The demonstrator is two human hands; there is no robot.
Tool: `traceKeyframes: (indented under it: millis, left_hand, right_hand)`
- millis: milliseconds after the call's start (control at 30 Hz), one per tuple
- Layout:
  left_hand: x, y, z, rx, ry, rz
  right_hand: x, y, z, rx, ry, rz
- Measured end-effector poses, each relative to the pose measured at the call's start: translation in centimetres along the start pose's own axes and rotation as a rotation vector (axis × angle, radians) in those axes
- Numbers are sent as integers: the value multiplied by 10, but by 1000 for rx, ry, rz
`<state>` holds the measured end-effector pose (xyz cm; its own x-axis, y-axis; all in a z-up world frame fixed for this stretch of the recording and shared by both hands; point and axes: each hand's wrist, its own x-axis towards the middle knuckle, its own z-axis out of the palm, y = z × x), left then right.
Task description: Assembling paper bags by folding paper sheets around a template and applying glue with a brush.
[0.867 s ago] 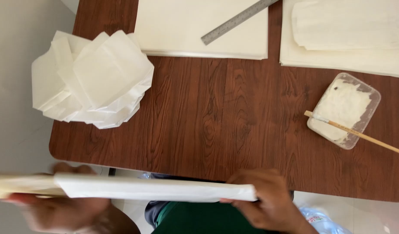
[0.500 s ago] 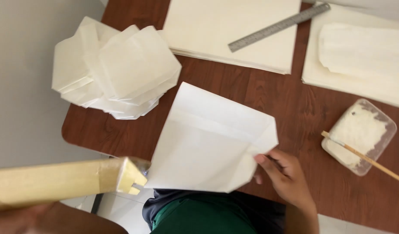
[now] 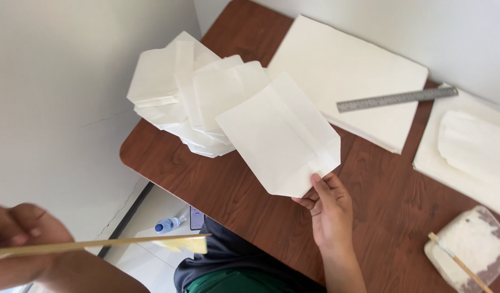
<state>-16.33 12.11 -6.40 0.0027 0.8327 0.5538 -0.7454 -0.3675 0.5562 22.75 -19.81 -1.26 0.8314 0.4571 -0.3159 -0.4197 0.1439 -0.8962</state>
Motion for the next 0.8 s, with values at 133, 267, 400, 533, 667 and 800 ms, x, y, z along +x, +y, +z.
traceKeyframes:
  millis: [133, 267, 400, 533, 667, 800]
  left_hand:
    - [-4, -2, 46, 11, -187, -89]
    - [-7, -5, 55, -6, -214, -89]
    - [-8, -7, 48, -41, -248, -64]
    - [-9, -14, 74, -55, -323, -58]
    - [-15, -24, 104, -32, -323, -97]
    - [-27, -31, 138, 42, -242, -129]
  right_hand:
    - [7, 6, 25, 17, -52, -9]
    - [6, 2, 59, 24, -140, -18]
    - [4, -10, 84, -50, -212, 87]
    - [-10, -26, 87, -288, -315, 23]
    - [-24, -37, 65, -383, -300, -82]
    - [-33, -59, 41, -390, -802, -324]
